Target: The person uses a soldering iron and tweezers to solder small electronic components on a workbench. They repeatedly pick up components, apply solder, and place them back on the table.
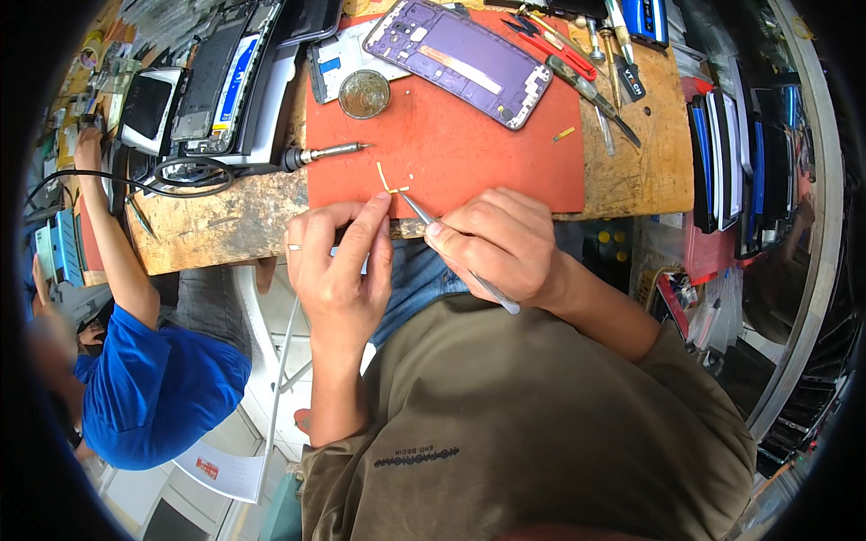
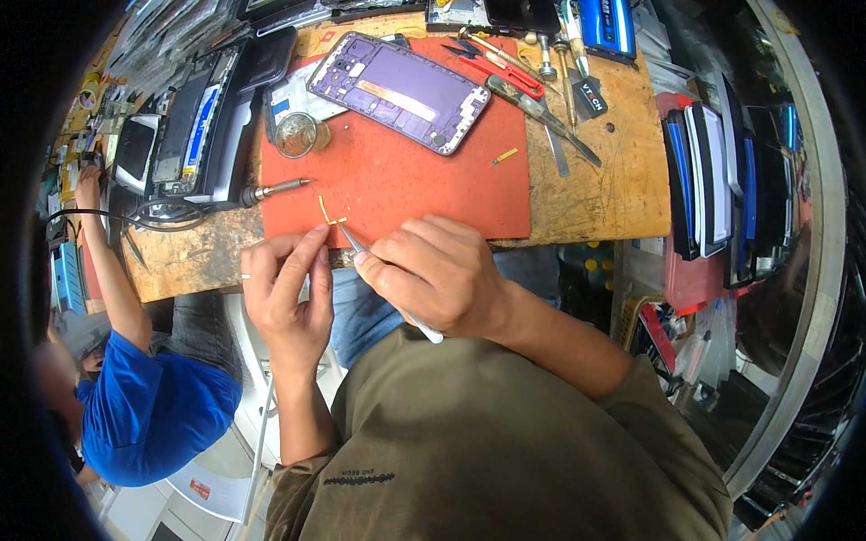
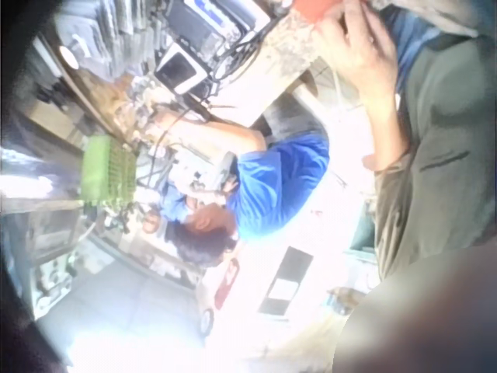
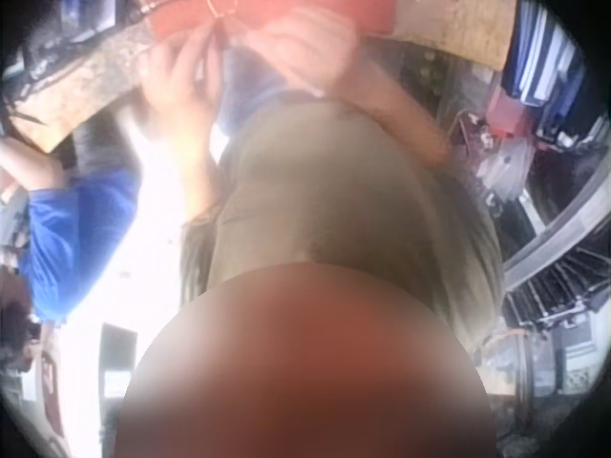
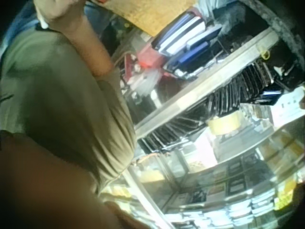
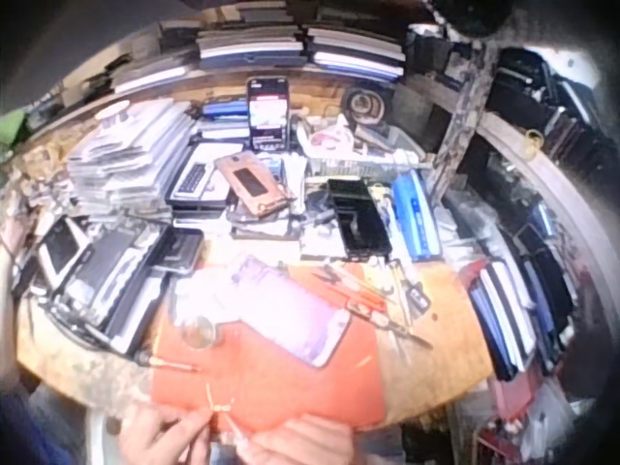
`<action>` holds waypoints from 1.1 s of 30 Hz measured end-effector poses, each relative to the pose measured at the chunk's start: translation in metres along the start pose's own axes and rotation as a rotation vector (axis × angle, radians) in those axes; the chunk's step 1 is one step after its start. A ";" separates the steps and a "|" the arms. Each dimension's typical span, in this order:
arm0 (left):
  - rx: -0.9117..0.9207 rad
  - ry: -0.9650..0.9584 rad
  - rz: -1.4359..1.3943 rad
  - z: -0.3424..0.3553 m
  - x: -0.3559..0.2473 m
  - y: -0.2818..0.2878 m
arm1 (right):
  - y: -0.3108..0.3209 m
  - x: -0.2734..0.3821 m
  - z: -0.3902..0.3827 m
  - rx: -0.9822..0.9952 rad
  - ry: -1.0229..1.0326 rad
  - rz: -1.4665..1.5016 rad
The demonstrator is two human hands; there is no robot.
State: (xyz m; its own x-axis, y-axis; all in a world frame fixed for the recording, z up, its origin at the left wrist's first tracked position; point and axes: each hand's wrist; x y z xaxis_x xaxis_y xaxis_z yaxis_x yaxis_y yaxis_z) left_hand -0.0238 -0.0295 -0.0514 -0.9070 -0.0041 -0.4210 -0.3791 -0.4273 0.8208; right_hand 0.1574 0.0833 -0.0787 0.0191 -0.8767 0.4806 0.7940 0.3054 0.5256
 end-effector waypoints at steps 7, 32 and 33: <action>-0.003 -0.029 0.048 0.000 0.002 -0.004 | 0.000 0.001 0.001 -0.009 0.030 -0.036; -0.038 0.020 0.113 -0.004 -0.011 -0.008 | 0.020 0.004 -0.003 -0.023 0.020 -0.112; -0.042 0.029 0.110 -0.005 -0.013 -0.008 | 0.032 0.001 -0.003 -0.002 0.001 -0.150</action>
State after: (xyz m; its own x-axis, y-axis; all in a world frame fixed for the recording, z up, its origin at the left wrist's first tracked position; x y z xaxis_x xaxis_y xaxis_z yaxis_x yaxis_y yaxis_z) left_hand -0.0078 -0.0303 -0.0540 -0.9367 -0.0791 -0.3412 -0.2692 -0.4607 0.8458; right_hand 0.1844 0.0907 -0.0634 -0.0995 -0.9130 0.3956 0.7893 0.1697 0.5901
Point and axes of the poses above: each hand's wrist, its own z-axis towards the middle knuckle, its own y-axis out of the back of the hand, x = y × z, and after that the axes turned 4 degrees about x, right-handed
